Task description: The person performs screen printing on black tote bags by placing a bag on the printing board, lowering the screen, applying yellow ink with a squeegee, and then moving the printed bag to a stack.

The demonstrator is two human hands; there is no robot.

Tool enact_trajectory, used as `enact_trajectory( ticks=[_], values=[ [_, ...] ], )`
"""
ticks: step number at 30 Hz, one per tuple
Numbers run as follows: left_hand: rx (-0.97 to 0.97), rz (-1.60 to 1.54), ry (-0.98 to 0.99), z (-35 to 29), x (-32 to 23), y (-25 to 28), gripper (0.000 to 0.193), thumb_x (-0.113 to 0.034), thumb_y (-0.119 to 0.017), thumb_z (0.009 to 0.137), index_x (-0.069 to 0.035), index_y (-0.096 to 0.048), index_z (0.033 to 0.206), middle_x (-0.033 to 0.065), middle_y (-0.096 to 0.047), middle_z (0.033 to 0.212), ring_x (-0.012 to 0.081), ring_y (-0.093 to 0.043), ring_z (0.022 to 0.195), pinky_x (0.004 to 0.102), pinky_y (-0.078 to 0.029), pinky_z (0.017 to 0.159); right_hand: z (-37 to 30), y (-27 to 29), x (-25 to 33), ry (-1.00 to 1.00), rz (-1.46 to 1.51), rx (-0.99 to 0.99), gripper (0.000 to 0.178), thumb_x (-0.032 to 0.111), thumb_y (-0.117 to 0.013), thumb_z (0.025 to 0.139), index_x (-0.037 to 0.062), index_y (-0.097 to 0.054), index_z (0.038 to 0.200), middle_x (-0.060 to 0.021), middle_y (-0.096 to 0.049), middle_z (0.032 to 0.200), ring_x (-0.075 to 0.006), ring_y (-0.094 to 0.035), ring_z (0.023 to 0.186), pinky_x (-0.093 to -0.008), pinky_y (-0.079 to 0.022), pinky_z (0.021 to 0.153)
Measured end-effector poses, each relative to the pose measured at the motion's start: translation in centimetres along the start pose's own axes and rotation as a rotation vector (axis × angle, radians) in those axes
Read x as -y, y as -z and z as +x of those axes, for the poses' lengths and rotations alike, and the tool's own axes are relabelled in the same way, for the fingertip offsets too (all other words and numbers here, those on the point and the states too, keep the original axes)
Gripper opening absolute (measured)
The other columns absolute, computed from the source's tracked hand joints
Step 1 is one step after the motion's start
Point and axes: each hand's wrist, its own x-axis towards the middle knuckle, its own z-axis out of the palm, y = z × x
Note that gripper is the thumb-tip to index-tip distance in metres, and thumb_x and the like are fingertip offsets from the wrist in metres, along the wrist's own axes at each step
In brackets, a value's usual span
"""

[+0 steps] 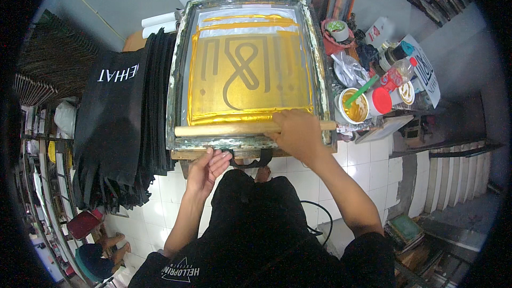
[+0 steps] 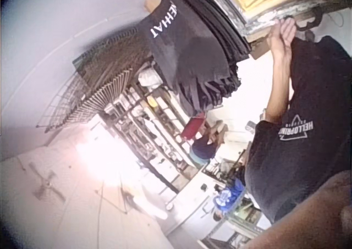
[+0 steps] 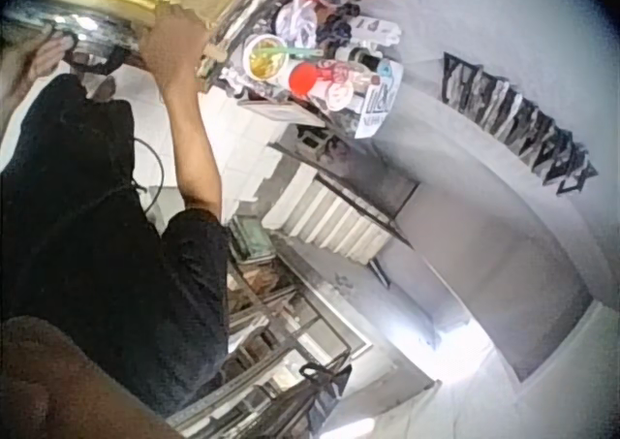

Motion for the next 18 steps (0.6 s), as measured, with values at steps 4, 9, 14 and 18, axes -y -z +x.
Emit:
enact_trajectory(
  ticks=[4, 9, 14, 18],
  values=[
    [0.011, 0.054, 0.012, 0.0, -0.3, 0.1, 0.037, -0.026, -0.06, 0.104, 0.01, -0.06, 0.113, 0.0283, -0.07, 0.111, 0.0355, -0.073, 0.105, 0.0416, -0.064, 0.087, -0.7, -0.9, 0.5, 0.026, -0.046, -0.023, 0.029, 0.022, -0.08, 0.07, 0.0072, -0.064, 0.088, -0.0094, -0.066, 0.086, -0.0304, -0.067, 0.087, -0.0429, -0.053, 0.073],
    [0.097, 0.141, 0.104, 0.1, -1.3, 0.6, 0.041, -0.03, -0.056, 0.105, 0.01, -0.062, 0.11, 0.03, -0.072, 0.105, 0.0369, -0.075, 0.096, 0.042, -0.065, 0.081, 0.9, -3.3, -0.7, 0.061, -0.148, -0.156, 0.03, 0.016, -0.076, 0.064, 0.0093, -0.062, 0.09, -0.0064, -0.062, 0.086, -0.0266, -0.065, 0.091, -0.0407, -0.054, 0.073],
    [0.238, 0.3, 0.174, -1.1, -3.4, 0.1, 0.046, -0.034, -0.054, 0.106, 0.01, -0.066, 0.103, 0.0292, -0.074, 0.094, 0.0343, -0.077, 0.08, 0.0369, -0.065, 0.065, 7.2, -3.8, -4.3, 0.052, -0.173, -0.131, 0.031, 0.019, -0.077, 0.07, 0.008, -0.064, 0.096, -0.0078, -0.066, 0.09, -0.0278, -0.066, 0.093, -0.0425, -0.054, 0.078],
    [0.257, 0.349, 0.114, -1.5, -5.5, -0.5, 0.044, -0.034, -0.054, 0.106, 0.008, -0.068, 0.099, 0.0274, -0.074, 0.091, 0.0322, -0.077, 0.075, 0.0359, -0.064, 0.063, 13.7, -4.2, -7.3, 0.046, -0.183, -0.179, 0.033, 0.022, -0.083, 0.07, 0.0074, -0.066, 0.095, -0.0111, -0.069, 0.089, -0.0318, -0.068, 0.089, -0.045, -0.054, 0.075]
  ],
)
